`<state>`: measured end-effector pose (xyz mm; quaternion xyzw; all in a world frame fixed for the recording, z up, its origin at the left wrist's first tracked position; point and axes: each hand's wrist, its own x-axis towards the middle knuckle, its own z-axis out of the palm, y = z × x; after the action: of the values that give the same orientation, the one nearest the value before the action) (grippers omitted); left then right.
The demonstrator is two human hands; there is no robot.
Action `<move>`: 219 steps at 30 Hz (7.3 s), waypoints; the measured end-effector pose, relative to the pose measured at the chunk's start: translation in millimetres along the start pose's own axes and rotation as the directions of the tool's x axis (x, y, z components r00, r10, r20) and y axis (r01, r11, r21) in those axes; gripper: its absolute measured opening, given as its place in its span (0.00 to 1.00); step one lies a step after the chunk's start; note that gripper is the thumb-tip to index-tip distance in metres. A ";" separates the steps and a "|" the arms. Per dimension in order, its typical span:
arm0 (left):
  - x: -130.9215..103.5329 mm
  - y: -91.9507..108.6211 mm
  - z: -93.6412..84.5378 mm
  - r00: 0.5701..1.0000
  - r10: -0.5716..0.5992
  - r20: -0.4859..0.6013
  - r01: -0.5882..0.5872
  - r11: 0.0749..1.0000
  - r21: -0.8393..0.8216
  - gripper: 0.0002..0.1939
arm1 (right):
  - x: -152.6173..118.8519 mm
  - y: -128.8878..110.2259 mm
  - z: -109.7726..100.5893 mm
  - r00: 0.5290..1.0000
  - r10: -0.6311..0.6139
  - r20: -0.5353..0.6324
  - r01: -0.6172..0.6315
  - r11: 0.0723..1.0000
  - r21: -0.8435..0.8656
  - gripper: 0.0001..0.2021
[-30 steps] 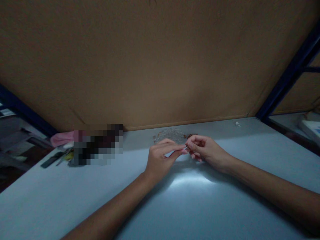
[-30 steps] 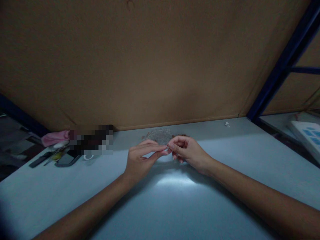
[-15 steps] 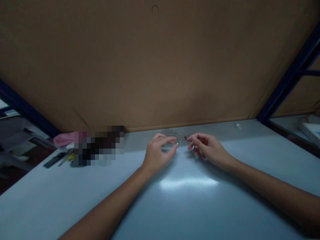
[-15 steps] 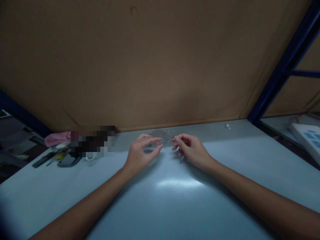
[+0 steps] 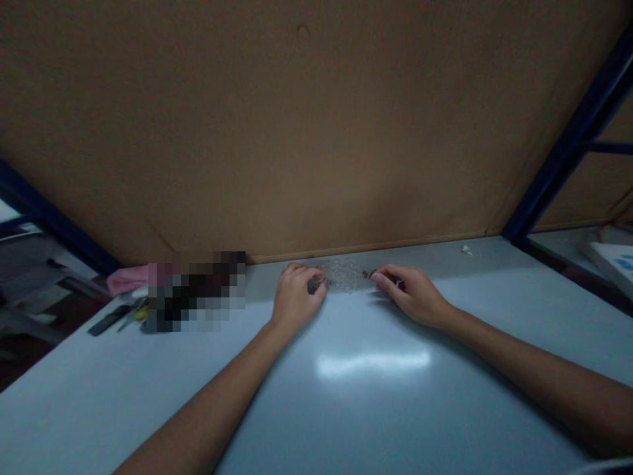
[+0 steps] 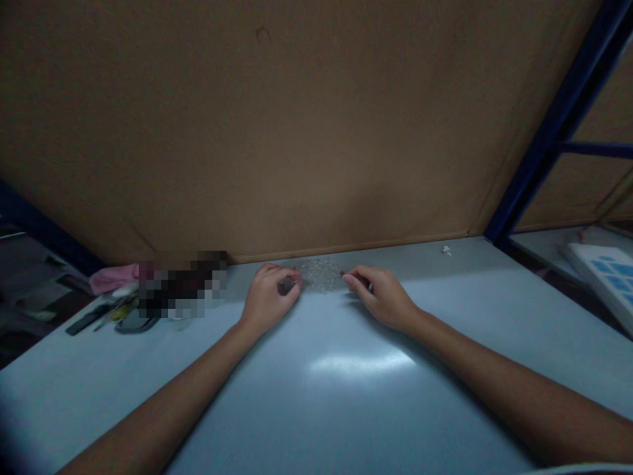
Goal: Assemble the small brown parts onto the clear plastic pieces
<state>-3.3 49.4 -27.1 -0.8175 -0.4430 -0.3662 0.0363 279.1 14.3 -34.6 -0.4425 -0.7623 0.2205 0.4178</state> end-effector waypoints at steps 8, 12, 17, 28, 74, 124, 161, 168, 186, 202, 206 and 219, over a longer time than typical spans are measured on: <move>-2.5 14.7 -0.5 0.997 0.060 0.039 -0.061 0.997 0.035 0.08 | 1.6 5.2 -0.2 0.999 -0.022 -0.043 0.018 0.996 -0.089 0.20; -5.3 21.9 -0.7 0.985 0.119 0.128 -0.127 0.990 0.057 0.11 | 1.9 7.3 -1.3 0.995 -0.038 -0.091 0.023 0.987 -0.160 0.19; -5.8 27.0 -2.1 0.977 0.136 0.162 -0.146 0.988 0.053 0.13 | 1.9 8.0 -0.8 0.996 -0.038 -0.083 0.023 0.983 -0.184 0.18; -6.0 28.8 0.0 0.944 0.233 0.231 -0.242 0.970 0.009 0.08 | 4.2 16.3 -5.1 0.984 -0.094 -0.151 0.035 0.933 -0.357 0.13; -9.5 35.3 2.2 0.952 0.127 0.277 -0.098 0.989 -0.115 0.08 | 1.9 23.0 -3.8 0.999 -0.053 0.011 0.052 0.901 -0.430 0.06; -4.1 39.9 -7.1 0.991 0.126 0.040 -0.119 0.981 -0.153 0.09 | -7.5 -18.1 9.5 0.992 0.128 0.018 -0.128 0.950 0.283 0.21; -5.4 32.5 -5.1 0.961 0.141 0.238 -0.145 0.989 -0.001 0.18 | -3.5 2.2 9.9 0.992 -0.017 -0.126 0.016 1.000 -0.014 0.11; -11.5 42.3 -6.3 0.906 0.203 0.371 -0.202 0.978 -0.041 0.24 | -3.0 4.8 7.1 0.980 -0.146 -0.138 0.122 0.977 -0.173 0.13; -8.8 38.5 -0.7 0.952 0.170 0.255 -0.172 0.985 -0.013 0.13 | -2.0 12.0 5.6 0.977 -0.147 -0.154 0.108 0.966 -0.235 0.14; -7.8 34.8 4.2 0.953 0.195 0.233 -0.150 0.969 -0.197 0.06 | 0.2 22.4 -0.3 0.977 -0.196 -0.083 0.131 0.860 -0.494 0.12; -8.2 34.4 5.2 0.965 0.192 0.180 -0.150 0.963 -0.226 0.10 | 0.8 25.1 -0.7 0.978 -0.197 -0.075 0.137 0.863 -0.486 0.11; -9.5 34.3 5.2 0.966 0.197 0.166 -0.153 0.958 -0.243 0.14 | 3.2 30.5 -0.9 0.981 -0.182 -0.070 0.132 0.883 -0.450 0.07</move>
<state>22.2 24.0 -27.8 -0.8834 -0.3248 -0.3309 -0.0677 293.9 32.7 -54.2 -0.4742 -0.8016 -0.0180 0.3637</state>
